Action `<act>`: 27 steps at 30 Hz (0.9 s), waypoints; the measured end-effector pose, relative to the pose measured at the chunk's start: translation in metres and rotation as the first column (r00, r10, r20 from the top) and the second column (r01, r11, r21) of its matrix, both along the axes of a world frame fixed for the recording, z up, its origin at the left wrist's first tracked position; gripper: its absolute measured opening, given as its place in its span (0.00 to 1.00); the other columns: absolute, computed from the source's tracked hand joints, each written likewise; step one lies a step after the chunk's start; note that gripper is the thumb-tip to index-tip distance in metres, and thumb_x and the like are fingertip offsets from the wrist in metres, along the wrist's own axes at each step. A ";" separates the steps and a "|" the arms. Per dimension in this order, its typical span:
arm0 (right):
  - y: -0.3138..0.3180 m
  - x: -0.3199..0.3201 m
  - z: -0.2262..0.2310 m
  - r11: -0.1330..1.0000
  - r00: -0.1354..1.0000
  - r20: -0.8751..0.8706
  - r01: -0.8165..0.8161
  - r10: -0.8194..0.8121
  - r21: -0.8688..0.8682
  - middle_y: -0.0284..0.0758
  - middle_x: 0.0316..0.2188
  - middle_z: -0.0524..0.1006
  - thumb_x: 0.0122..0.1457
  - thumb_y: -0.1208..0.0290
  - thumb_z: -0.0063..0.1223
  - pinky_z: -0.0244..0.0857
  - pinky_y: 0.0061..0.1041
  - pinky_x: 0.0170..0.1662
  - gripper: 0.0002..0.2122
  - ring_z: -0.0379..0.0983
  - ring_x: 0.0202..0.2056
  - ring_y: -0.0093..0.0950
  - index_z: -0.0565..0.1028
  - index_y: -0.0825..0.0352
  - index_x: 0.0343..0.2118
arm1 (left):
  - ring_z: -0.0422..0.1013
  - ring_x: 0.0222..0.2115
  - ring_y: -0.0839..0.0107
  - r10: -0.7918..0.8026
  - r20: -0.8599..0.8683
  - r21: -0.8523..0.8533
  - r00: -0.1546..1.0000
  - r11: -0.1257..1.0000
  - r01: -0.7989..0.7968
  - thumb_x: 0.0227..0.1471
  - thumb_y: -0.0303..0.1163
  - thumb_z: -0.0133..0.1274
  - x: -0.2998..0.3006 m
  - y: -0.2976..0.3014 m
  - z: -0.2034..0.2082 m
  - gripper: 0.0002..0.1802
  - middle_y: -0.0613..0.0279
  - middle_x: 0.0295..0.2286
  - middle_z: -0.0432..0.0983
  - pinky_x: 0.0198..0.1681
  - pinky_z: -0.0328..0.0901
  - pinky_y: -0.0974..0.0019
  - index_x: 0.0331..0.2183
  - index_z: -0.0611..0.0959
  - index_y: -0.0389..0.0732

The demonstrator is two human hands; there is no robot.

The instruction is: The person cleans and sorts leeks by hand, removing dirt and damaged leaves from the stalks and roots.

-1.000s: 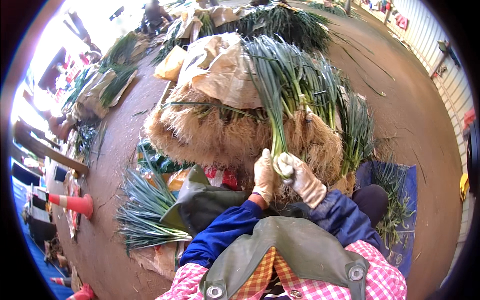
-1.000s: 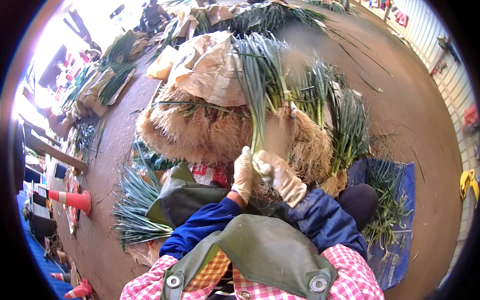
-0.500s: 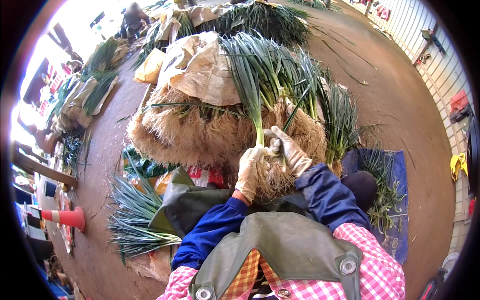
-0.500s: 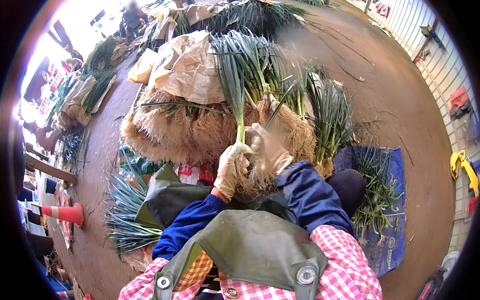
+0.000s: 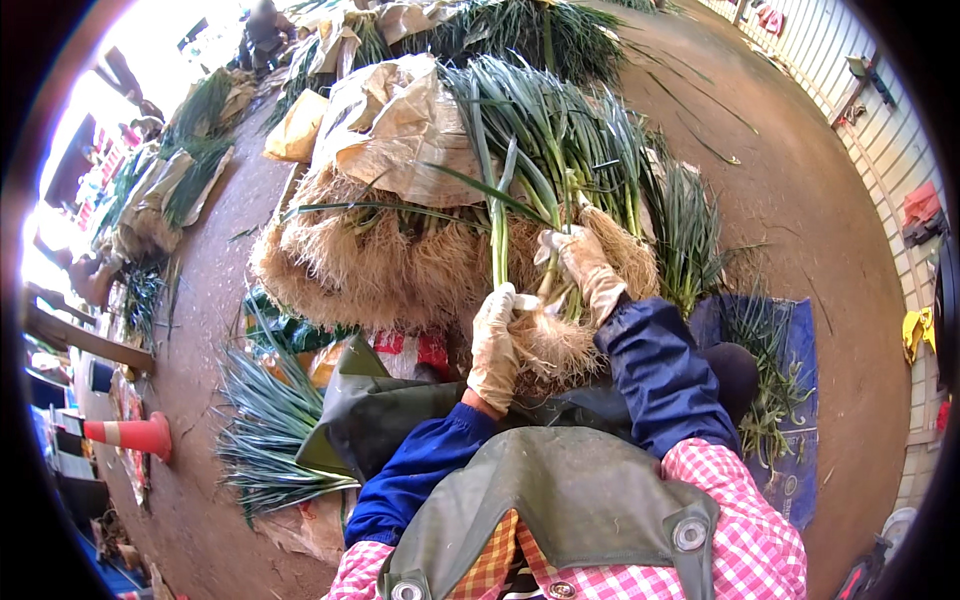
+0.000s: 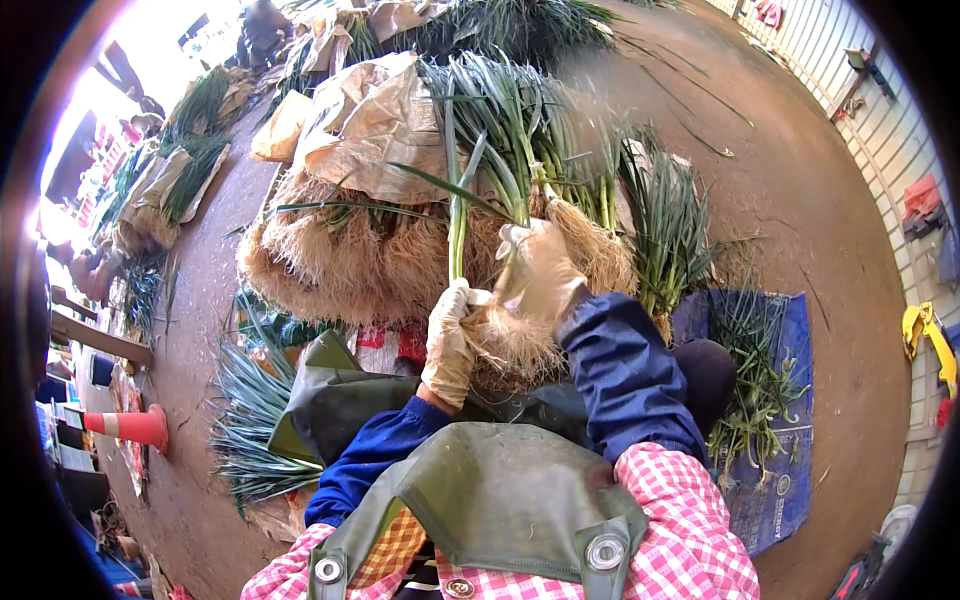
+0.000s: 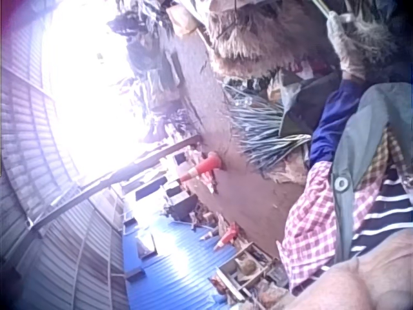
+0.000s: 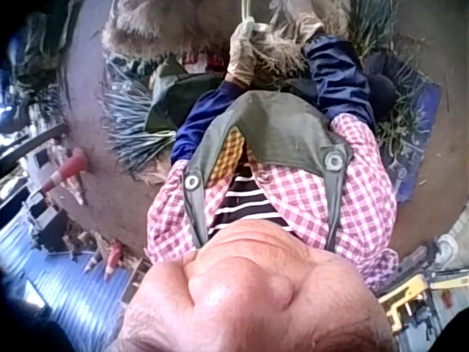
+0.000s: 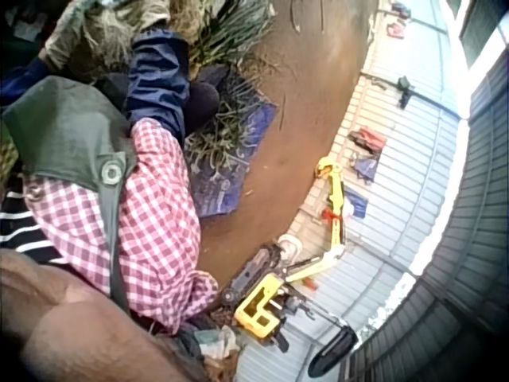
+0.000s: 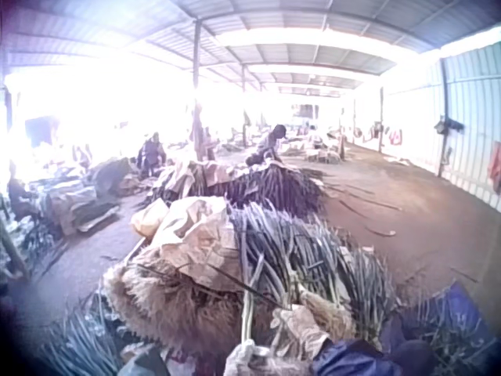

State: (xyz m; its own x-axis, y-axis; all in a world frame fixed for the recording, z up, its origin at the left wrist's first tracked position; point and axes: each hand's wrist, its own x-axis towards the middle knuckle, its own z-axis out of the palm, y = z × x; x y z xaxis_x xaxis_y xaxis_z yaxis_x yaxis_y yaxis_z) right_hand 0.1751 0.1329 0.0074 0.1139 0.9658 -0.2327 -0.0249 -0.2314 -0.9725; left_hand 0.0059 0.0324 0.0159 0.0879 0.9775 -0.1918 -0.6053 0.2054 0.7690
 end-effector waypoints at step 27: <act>-0.034 -0.023 0.055 0.916 0.688 -0.630 -0.134 0.361 0.378 0.33 0.28 0.75 0.59 0.63 0.51 0.69 0.24 0.41 0.11 0.72 0.29 0.24 0.73 0.68 0.33 | 0.69 0.22 0.73 0.001 0.173 -0.253 0.985 0.966 0.043 0.62 0.42 0.44 -0.014 -0.007 -0.014 0.20 0.59 0.27 0.74 0.26 0.68 0.71 0.43 0.75 0.33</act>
